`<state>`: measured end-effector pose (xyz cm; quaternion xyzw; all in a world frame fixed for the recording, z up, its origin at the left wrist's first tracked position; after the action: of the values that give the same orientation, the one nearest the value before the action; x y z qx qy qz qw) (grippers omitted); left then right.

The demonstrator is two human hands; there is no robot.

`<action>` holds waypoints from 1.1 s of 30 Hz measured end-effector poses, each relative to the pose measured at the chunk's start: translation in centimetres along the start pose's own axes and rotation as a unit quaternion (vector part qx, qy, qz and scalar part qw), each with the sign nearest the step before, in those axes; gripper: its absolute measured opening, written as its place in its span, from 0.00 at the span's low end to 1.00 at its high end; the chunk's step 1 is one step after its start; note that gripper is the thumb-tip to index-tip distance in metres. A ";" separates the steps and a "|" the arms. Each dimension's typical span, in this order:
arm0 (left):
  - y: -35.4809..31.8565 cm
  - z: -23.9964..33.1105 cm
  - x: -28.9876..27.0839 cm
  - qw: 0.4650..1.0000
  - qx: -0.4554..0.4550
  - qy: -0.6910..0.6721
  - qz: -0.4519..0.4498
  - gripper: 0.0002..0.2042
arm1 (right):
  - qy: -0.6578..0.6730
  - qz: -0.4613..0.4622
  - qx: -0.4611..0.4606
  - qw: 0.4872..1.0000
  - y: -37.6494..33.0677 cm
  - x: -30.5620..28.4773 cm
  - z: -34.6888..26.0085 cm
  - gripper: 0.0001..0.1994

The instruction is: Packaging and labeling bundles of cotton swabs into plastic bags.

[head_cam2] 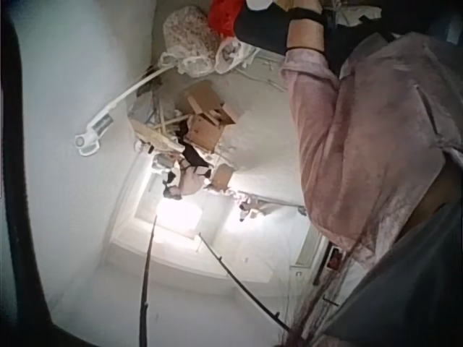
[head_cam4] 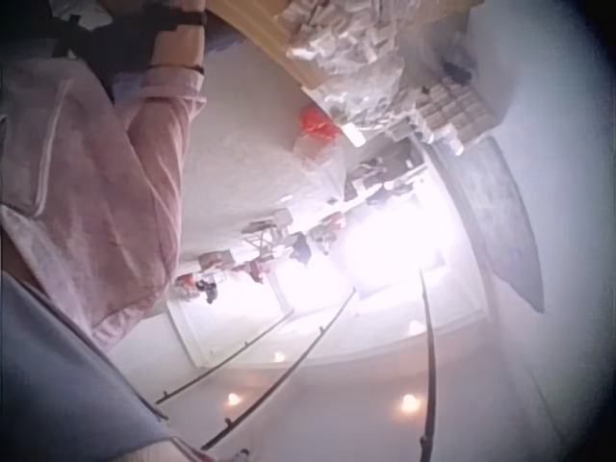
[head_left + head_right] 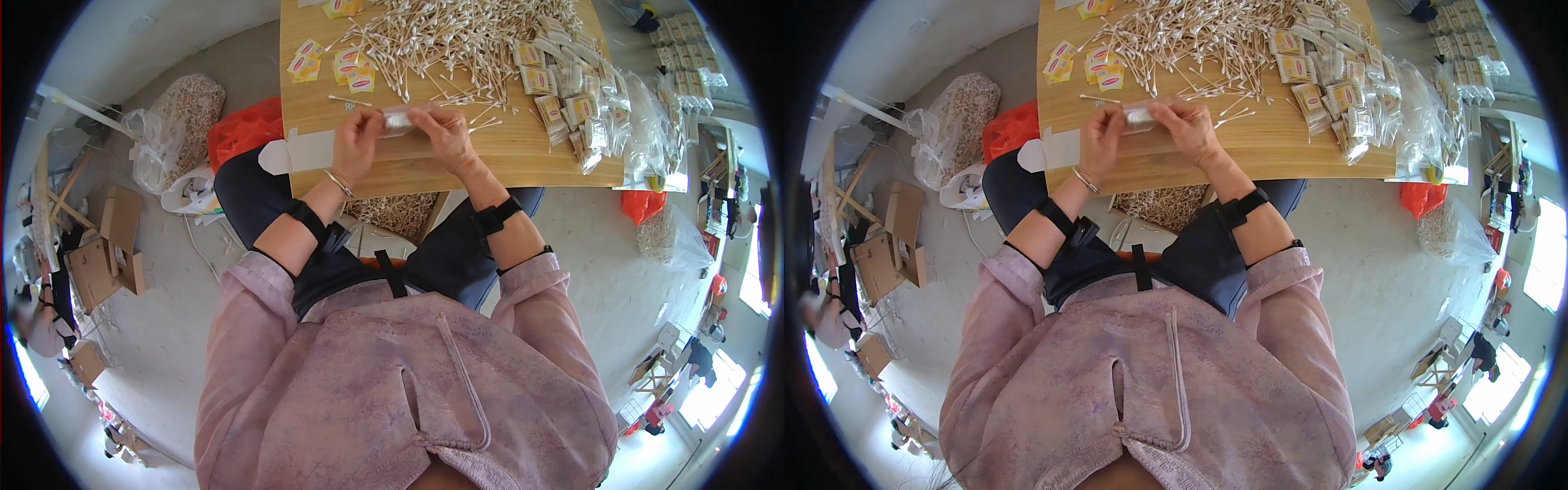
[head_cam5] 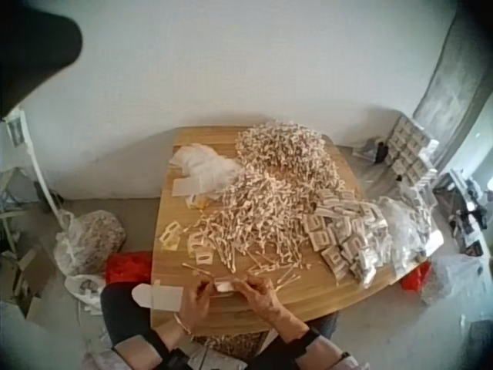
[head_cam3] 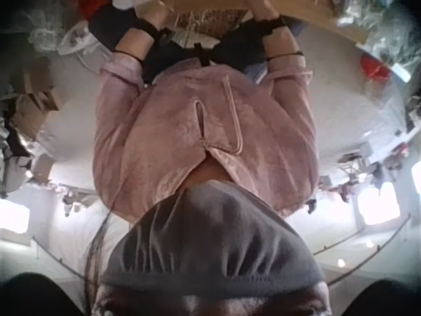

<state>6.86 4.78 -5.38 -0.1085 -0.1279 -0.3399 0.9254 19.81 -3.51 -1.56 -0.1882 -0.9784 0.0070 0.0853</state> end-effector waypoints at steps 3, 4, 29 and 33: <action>-0.6 1.2 0.8 0.999 0.033 0.007 0.014 0.09 | -0.063 -0.038 -0.031 0.997 -0.1 0.5 -0.5 0.10; -0.6 1.2 0.9 0.996 0.002 -0.088 0.011 0.10 | -0.078 -0.020 -0.011 0.997 0.0 0.1 0.1 0.10; -0.5 3.1 0.9 0.981 0.084 0.172 -0.015 0.09 | -0.230 -0.002 -0.147 0.962 -0.1 0.5 -2.3 0.11; -1.2 3.3 1.7 0.991 0.096 0.088 -0.008 0.07 | -0.213 0.001 -0.137 0.967 -0.3 0.2 -1.9 0.10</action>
<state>6.77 3.85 -1.63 0.0122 -0.0793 -0.3414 0.9365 19.82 -3.70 0.41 -0.1935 -0.9654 -0.0867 -0.1519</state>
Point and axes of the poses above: each hand's wrist, its own y-axis towards the middle knuckle, its own x-axis out of the palm, z = x × y, the point moved 6 cm from there along y, towards the middle knuckle, and after that the axes turned 4 degrees about -x, right-handed, at the moved point
